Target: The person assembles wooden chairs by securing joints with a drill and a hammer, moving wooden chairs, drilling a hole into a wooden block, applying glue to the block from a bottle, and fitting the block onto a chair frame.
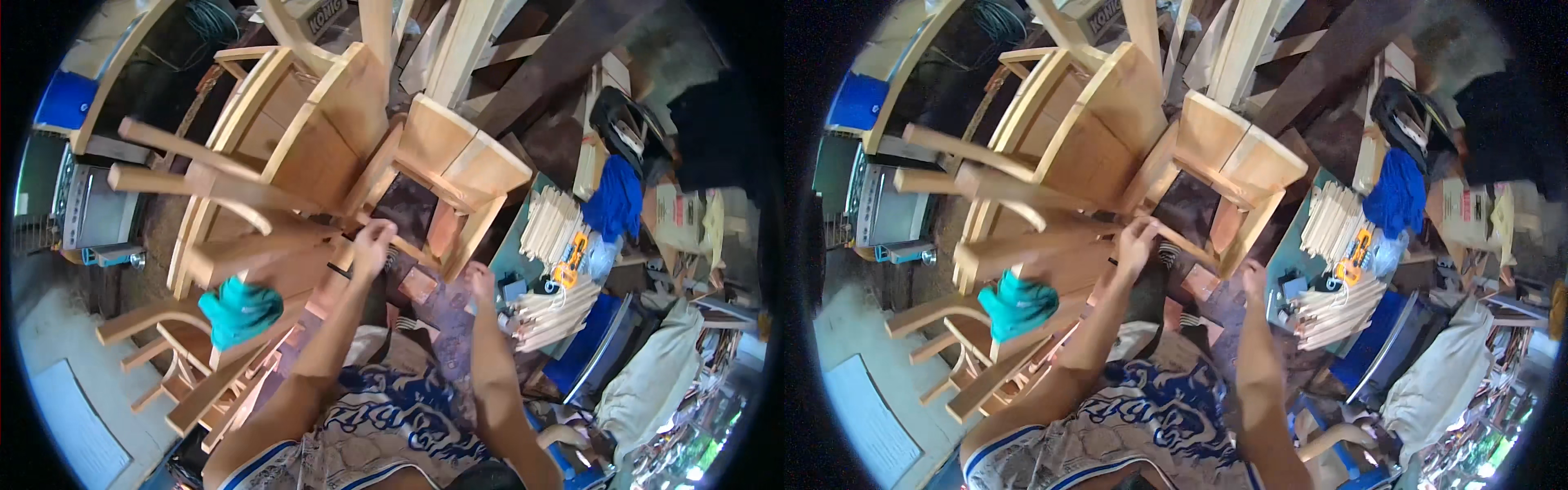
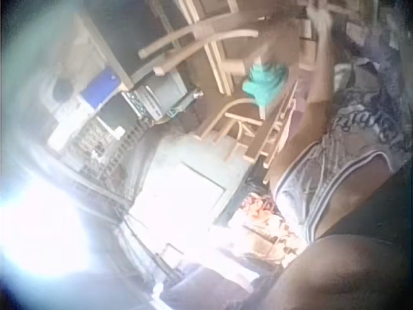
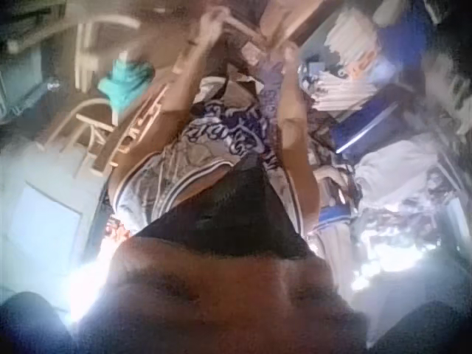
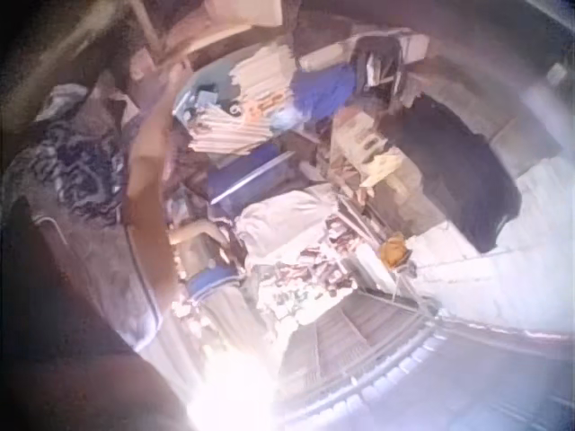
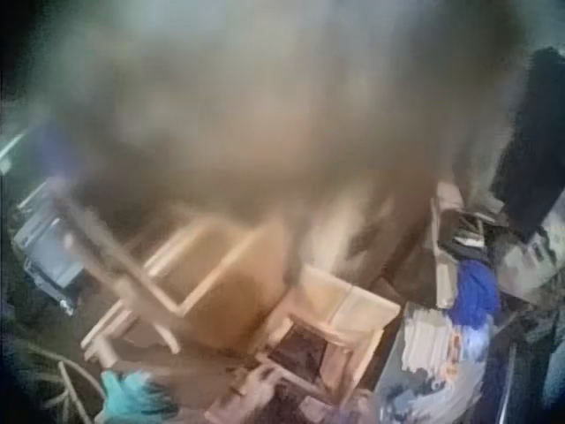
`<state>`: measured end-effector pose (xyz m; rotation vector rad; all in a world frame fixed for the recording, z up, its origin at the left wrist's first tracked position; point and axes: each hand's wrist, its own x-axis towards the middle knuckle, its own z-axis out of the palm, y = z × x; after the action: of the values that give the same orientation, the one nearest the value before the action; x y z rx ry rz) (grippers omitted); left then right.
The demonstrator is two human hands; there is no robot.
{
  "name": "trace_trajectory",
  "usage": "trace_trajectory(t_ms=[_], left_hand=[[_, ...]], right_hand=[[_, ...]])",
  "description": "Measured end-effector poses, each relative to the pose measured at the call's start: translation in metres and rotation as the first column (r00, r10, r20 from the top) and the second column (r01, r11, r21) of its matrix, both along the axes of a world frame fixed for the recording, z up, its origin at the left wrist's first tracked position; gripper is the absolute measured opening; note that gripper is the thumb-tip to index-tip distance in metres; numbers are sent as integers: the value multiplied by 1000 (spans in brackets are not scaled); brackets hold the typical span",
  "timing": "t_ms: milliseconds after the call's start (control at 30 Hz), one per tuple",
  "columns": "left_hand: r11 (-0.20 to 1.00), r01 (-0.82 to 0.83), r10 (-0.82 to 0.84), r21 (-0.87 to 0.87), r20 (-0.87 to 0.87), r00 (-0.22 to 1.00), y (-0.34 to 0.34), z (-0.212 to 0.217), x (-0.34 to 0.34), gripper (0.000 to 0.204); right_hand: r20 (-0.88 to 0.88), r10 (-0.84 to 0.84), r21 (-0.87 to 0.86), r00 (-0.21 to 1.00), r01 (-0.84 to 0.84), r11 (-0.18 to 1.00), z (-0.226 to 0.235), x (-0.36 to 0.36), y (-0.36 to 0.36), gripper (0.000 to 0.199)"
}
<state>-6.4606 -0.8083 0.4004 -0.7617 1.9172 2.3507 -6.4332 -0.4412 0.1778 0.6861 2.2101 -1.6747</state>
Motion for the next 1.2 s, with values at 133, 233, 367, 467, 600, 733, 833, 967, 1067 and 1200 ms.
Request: trace_trajectory(t_ms=[133, 233, 367, 467, 600, 733, 833, 967, 1067, 1200], left_hand=[[736, 6, 117, -677, 136, 984, -66, -140, -85, 35], [504, 302, 0, -809, 350, 937, -83, -195, -152, 52], [426, 344, -12, -837, 375, 927, -86, -239, -249, 68], [347, 584, -108, -734, 587, 802, -78, -229, -288, 58], [242, 584, -102, -774, 579, 809, -82, -227, -293, 45], [431, 544, -89, -719, 567, 819, -61, -209, -273, 42], [365, 361, 45, -858, 403, 914, -102, -240, -239, 41], [463, 404, 19, -789, 465, 885, -90, -190, -205, 36], [410, 410, -31, -815, 437, 899, -68, -122, -180, 35], [295, 363, -74, -884, 358, 931, -64, -67, -137, 36]], right_hand=[[155, -226, 127, 962, 208, 970, -65, -39, 9, 25], [48, -76, 578, 996, 34, 815, -70, -63, 3, 38], [133, -28, 613, 991, -60, 788, -76, -126, -2, 49], [226, -74, 548, 971, -64, 834, -55, -157, -32, 49], [407, -184, 698, 895, -175, 695, -35, -186, -54, 47], [361, -224, 749, 905, -138, 648, -27, -166, -51, 42], [286, -163, 730, 944, -104, 675, -2, -146, -69, 39], [172, -158, 732, 972, -19, 681, 42, -103, -60, 35], [101, -231, 752, 968, 78, 655, 97, -66, -57, 31], [-17, -277, 740, 961, 198, 643, 140, -5, -51, 30]])
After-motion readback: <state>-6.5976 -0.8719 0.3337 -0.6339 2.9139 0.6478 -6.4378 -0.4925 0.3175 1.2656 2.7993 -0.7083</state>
